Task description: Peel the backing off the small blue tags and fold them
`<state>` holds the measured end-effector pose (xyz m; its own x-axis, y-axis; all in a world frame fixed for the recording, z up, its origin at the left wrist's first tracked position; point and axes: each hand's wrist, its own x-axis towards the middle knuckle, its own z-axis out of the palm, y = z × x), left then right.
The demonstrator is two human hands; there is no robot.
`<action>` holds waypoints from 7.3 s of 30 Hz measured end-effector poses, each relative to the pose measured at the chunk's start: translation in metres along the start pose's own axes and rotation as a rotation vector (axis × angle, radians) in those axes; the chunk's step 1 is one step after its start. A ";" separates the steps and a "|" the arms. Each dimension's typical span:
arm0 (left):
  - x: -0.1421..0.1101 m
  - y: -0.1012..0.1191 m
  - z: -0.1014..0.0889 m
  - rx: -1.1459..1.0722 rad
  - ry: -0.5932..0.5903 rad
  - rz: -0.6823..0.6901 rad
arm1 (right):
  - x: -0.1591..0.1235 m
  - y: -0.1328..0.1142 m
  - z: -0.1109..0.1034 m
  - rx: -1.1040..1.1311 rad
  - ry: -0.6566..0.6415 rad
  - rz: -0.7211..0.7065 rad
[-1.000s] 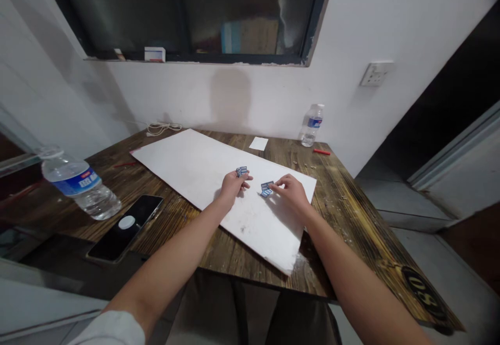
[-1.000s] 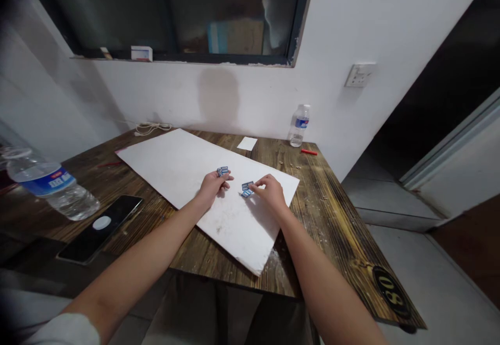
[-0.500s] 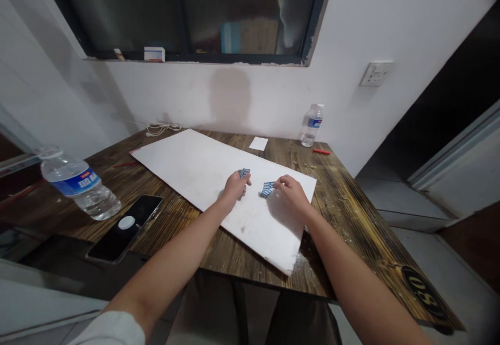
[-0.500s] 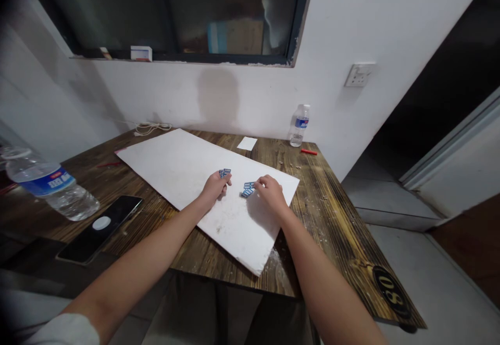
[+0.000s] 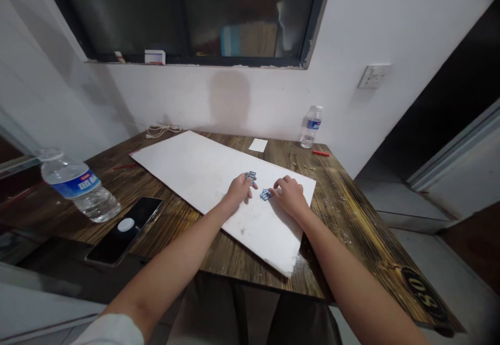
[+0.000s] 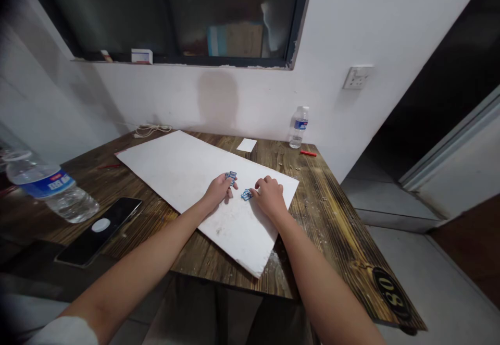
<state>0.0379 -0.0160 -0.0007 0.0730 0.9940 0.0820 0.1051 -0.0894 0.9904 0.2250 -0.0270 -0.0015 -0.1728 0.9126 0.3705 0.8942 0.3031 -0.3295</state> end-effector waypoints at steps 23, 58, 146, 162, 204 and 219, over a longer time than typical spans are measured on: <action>-0.009 0.009 0.004 -0.011 -0.132 0.067 | 0.007 -0.002 -0.005 0.522 0.207 0.003; -0.010 0.012 -0.001 0.111 -0.066 0.024 | 0.001 -0.007 -0.012 0.299 0.086 -0.026; -0.001 0.004 0.003 -0.148 -0.004 -0.101 | -0.004 0.011 -0.020 -0.169 -0.135 0.103; -0.011 0.005 0.004 0.035 -0.239 0.024 | 0.001 -0.004 -0.013 0.394 0.091 -0.115; -0.002 0.001 0.001 0.078 -0.119 0.037 | 0.003 -0.007 -0.004 0.784 0.144 0.026; -0.008 0.006 0.002 -0.010 -0.162 -0.035 | 0.002 -0.009 0.004 0.872 -0.003 0.140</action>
<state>0.0396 -0.0249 0.0043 0.2282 0.9732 0.0296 0.1009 -0.0539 0.9934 0.2147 -0.0269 -0.0013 -0.0874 0.9575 0.2748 0.2744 0.2884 -0.9174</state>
